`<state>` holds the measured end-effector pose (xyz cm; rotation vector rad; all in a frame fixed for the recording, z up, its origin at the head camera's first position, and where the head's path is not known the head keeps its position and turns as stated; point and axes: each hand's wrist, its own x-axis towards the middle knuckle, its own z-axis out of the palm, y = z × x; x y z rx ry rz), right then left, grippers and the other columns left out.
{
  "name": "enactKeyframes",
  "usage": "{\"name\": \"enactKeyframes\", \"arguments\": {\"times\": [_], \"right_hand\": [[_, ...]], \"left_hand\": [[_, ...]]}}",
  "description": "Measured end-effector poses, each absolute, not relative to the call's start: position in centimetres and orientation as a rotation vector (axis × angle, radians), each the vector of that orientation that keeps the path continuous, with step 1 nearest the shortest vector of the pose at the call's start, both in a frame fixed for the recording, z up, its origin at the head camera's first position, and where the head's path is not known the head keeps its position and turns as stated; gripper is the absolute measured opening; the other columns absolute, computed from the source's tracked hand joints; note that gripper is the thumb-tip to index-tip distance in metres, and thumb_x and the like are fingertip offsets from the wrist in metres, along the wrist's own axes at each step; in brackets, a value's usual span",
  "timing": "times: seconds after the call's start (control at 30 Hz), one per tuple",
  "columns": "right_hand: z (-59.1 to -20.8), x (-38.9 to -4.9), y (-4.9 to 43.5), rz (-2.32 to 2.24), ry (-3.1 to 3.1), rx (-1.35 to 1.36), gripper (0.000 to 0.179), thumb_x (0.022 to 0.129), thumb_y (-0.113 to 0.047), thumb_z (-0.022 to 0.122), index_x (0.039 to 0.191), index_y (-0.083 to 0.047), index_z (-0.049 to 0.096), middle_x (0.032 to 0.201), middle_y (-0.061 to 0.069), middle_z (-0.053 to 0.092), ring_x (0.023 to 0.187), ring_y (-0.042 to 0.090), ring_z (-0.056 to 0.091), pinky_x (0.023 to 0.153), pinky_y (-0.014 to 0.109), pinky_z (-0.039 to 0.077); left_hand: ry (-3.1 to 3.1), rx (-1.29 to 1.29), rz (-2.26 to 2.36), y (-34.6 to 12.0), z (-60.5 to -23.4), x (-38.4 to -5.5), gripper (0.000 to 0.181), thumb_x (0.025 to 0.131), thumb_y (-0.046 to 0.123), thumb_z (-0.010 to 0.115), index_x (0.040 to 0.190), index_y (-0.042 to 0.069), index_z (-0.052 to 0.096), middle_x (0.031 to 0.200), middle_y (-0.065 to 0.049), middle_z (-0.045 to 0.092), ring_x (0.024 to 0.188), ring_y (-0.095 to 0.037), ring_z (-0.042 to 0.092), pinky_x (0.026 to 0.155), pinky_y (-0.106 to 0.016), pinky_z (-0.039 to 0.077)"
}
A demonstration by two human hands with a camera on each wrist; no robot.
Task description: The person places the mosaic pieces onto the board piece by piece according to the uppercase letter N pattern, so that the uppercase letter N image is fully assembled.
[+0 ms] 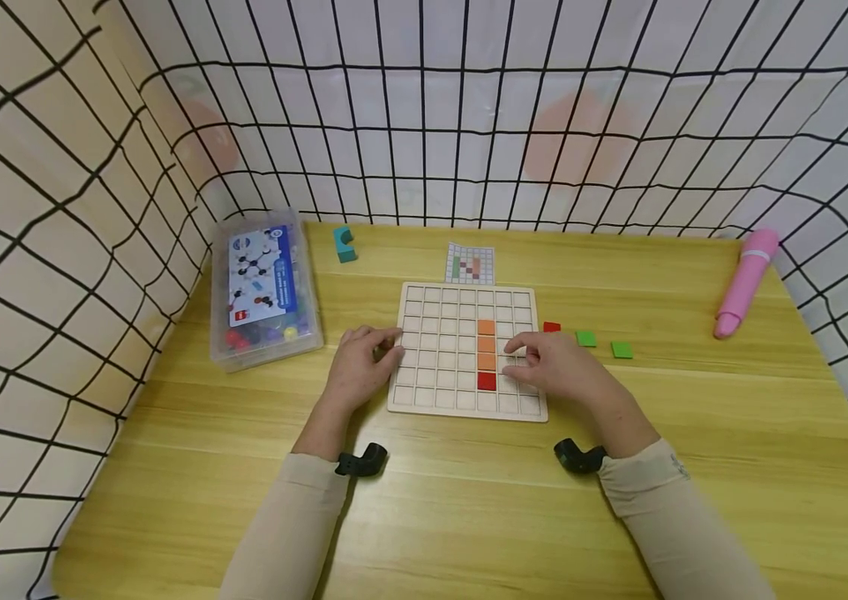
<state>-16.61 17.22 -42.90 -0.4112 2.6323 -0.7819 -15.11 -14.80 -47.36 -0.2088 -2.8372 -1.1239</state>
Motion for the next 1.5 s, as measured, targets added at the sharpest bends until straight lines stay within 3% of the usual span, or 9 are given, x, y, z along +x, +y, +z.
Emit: {"name": "enactKeyframes", "arguments": {"times": [0.67,1.17,1.5], "right_hand": [[-43.8,-20.4,24.6,-0.706,2.768,-0.304,0.034,0.099,-0.031,0.066,0.125,-0.010,0.065,0.078,0.003,0.050,0.066,0.019,0.045,0.064,0.033,0.037],[-44.0,-21.3,25.1,-0.688,2.722,-0.287,0.035,0.098,-0.029,0.067,0.126,-0.009,0.064,0.077,0.004,0.050,0.065,0.020,0.044,0.062,0.033,0.036],[-44.1,-22.0,24.9,-0.663,2.719,-0.284,0.039,0.097,-0.037,0.069,0.128,-0.012,0.065,0.079,0.004,0.050,0.068,0.020,0.045,0.065,0.034,0.037]], "left_hand": [[-2.857,-0.188,-1.124,-14.8,-47.4,-15.0,0.035,0.098,0.026,0.067,0.130,0.014,0.071,0.103,-0.007,0.068,0.094,-0.025,0.050,0.083,-0.035,0.040],[-2.853,-0.202,-1.112,-14.8,-47.3,-15.1,0.035,0.098,0.025,0.067,0.130,0.012,0.071,0.103,-0.008,0.068,0.094,-0.025,0.050,0.084,-0.037,0.040],[-2.839,-0.210,-1.112,-14.8,-47.4,-15.2,0.034,0.097,0.025,0.068,0.129,0.013,0.072,0.101,-0.007,0.068,0.094,-0.025,0.051,0.084,-0.037,0.041]]}}
